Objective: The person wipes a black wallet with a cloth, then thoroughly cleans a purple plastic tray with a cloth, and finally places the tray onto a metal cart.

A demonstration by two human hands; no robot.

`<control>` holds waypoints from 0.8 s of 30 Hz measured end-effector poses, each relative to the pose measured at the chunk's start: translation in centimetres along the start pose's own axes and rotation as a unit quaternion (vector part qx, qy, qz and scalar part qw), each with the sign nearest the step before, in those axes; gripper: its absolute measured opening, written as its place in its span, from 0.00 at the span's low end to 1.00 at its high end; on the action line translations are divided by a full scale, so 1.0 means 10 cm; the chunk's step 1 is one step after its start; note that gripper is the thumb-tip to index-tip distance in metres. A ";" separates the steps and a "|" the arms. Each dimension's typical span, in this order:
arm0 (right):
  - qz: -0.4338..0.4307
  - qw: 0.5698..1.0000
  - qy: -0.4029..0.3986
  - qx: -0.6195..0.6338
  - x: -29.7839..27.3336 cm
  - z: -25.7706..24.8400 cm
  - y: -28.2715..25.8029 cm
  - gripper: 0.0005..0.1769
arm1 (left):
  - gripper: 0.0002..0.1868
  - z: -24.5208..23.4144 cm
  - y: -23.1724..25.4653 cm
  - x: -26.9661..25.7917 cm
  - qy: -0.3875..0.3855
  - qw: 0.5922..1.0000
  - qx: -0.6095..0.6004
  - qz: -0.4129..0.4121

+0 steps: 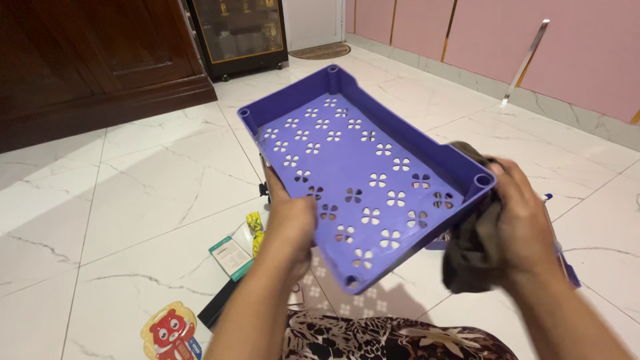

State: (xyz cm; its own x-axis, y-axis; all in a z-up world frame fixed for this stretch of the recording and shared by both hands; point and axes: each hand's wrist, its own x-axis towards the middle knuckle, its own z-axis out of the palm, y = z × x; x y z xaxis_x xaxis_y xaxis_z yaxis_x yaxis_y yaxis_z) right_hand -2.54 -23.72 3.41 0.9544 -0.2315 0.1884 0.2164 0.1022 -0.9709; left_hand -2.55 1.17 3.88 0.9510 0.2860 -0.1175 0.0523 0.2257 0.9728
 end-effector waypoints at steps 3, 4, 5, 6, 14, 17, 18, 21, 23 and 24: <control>0.029 0.993 -0.078 -0.079 0.15 -0.12 -0.09 0.20 | 0.57 -0.13 0.07 -0.01 -0.059 0.998 0.001 -0.015; 0.040 0.989 -0.094 -0.105 0.22 -0.14 -0.10 0.21 | 0.57 -0.13 0.09 -0.02 -0.077 0.997 -0.007 -0.002; 0.010 0.987 -0.103 -0.126 0.31 -0.14 -0.09 0.22 | 0.58 -0.14 0.11 -0.03 -0.096 0.995 0.009 -0.004; -0.021 0.982 -0.113 -0.147 0.45 -0.12 -0.09 0.23 | 0.58 -0.15 0.12 -0.05 -0.115 0.993 0.024 -0.006; 0.121 0.981 -0.070 -0.134 0.74 0.26 -0.32 0.39 | 0.59 -0.12 -0.29 0.03 -0.149 0.988 0.032 -0.041; 0.047 0.973 -0.078 -0.213 0.65 0.37 -0.33 0.42 | 0.55 -0.19 -0.51 0.24 -0.086 0.982 0.161 0.057; -0.008 0.966 -0.066 -0.251 0.59 0.42 -0.28 0.42 | 0.56 -0.16 -0.54 0.28 -0.035 0.963 0.234 0.125; -0.127 0.959 -0.057 -0.246 0.33 0.55 -0.23 0.39 | 0.46 0.06 -0.48 0.35 -0.007 0.944 0.265 0.197; -0.186 0.948 -0.054 -0.253 0.07 0.66 -0.23 0.38 | 0.39 0.19 -0.36 0.33 -0.052 0.972 0.150 0.171; -0.216 0.934 -0.047 -0.280 -0.05 0.70 -0.25 0.37 | 0.38 0.24 -0.28 0.30 -0.085 0.984 0.053 0.145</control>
State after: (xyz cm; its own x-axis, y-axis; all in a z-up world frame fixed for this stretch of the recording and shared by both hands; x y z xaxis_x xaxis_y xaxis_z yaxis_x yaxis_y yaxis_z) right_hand -2.10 -17.10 6.81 0.8219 -0.0455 0.5678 0.4699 -0.5092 -0.7210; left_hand 0.89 -0.88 1.26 0.9671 0.1629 0.1953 -0.2068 0.0571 0.9767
